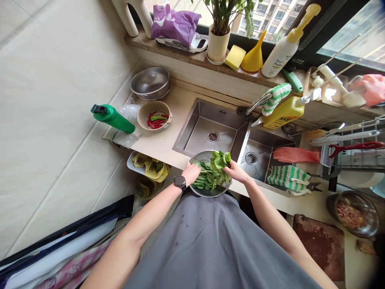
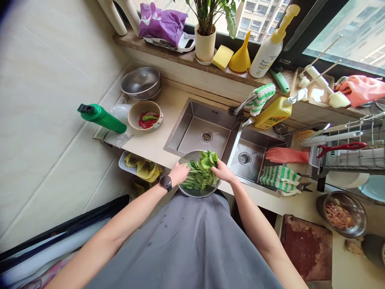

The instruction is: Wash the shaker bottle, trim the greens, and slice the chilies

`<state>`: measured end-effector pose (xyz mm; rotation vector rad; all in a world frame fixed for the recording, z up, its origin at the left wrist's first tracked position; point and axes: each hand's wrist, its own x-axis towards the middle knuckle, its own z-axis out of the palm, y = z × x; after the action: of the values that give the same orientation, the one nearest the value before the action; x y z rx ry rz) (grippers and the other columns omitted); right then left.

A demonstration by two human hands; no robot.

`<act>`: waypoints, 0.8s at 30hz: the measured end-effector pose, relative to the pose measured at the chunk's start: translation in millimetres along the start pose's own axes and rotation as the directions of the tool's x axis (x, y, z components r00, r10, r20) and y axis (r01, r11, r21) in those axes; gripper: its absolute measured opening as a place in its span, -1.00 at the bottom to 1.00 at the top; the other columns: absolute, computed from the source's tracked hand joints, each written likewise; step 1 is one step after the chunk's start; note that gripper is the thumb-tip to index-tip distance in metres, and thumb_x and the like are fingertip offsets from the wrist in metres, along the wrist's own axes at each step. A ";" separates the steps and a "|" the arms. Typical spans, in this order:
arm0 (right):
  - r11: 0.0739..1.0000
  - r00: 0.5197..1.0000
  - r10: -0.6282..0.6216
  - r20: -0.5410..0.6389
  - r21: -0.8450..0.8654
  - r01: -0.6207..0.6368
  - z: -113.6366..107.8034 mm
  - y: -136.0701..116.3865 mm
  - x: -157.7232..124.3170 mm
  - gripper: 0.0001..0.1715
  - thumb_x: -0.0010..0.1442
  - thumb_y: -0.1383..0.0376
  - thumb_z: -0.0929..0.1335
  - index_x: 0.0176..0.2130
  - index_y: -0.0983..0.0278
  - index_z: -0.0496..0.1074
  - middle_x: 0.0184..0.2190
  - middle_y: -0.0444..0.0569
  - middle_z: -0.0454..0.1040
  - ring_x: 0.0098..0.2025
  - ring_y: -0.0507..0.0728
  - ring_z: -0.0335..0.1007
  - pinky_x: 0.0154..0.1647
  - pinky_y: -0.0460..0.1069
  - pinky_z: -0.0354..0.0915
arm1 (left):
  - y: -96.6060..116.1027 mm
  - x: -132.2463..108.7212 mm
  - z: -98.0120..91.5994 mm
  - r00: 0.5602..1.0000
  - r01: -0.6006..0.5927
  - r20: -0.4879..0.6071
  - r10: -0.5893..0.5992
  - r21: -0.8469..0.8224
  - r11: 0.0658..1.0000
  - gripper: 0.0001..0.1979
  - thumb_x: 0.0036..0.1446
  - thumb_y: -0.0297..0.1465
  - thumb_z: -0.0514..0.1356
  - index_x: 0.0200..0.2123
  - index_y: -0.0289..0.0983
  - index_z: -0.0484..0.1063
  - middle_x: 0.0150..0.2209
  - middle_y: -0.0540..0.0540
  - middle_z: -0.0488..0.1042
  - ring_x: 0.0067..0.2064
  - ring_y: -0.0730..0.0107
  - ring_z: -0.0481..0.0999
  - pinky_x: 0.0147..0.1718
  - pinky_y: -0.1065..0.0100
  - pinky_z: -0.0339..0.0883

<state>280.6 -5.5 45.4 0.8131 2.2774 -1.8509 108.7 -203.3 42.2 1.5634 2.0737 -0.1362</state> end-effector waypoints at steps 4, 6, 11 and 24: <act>1.000 1.000 0.017 -0.008 -0.007 -0.017 0.2 3.1 -3.7 -0.64 0.15 0.29 0.30 -0.04 0.27 0.43 -0.13 -0.04 0.56 -0.07 0.19 0.48 -0.02 0.06 0.40 | -9.1 -4.6 -10.3 0.998 -0.056 -0.036 0.053 -0.089 0.994 -0.92 0.25 -0.47 0.24 -0.30 -0.31 0.54 -0.24 -0.21 0.55 -0.11 0.08 0.56 -0.03 0.12 0.25; 1.000 1.000 0.018 -0.013 -0.008 -0.018 0.1 4.1 -5.2 -0.68 0.14 0.30 0.30 -0.07 0.27 0.43 -0.13 -0.05 0.56 -0.08 0.18 0.48 -0.03 0.05 0.40 | -12.3 -9.0 -17.8 0.993 -0.092 -0.078 0.083 -0.119 0.989 -0.84 0.30 -0.35 0.22 -0.30 -0.28 0.55 -0.23 -0.18 0.55 -0.15 0.15 0.56 -0.10 0.20 0.28; 1.000 0.999 0.012 -0.035 -0.011 -0.013 -1.5 3.9 -7.6 -0.71 0.14 0.29 0.31 -0.10 0.27 0.42 -0.14 -0.05 0.56 -0.07 0.18 0.47 -0.01 0.06 0.39 | -19.9 -23.3 -29.4 0.988 -0.029 -0.155 0.003 -0.171 0.985 -0.75 0.37 -0.48 0.05 -0.23 -0.24 0.53 -0.17 -0.15 0.54 -0.23 0.29 0.54 -0.26 0.33 0.31; 1.000 0.998 -0.013 -0.066 0.021 0.015 -14.6 -2.7 -12.2 -0.66 0.15 0.25 0.31 -0.06 0.27 0.43 -0.15 -0.02 0.57 -0.08 0.21 0.47 0.01 0.10 0.40 | -15.3 -17.6 -19.9 0.942 -0.075 -0.323 -0.091 -0.465 0.882 -0.77 0.19 -0.61 0.06 -0.29 -0.24 0.48 -0.22 -0.10 0.55 -0.16 0.28 0.52 -0.09 0.30 0.39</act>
<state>293.5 3.7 56.3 0.8765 2.3118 -1.8846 90.9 -215.7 63.9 1.3338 2.1448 0.6371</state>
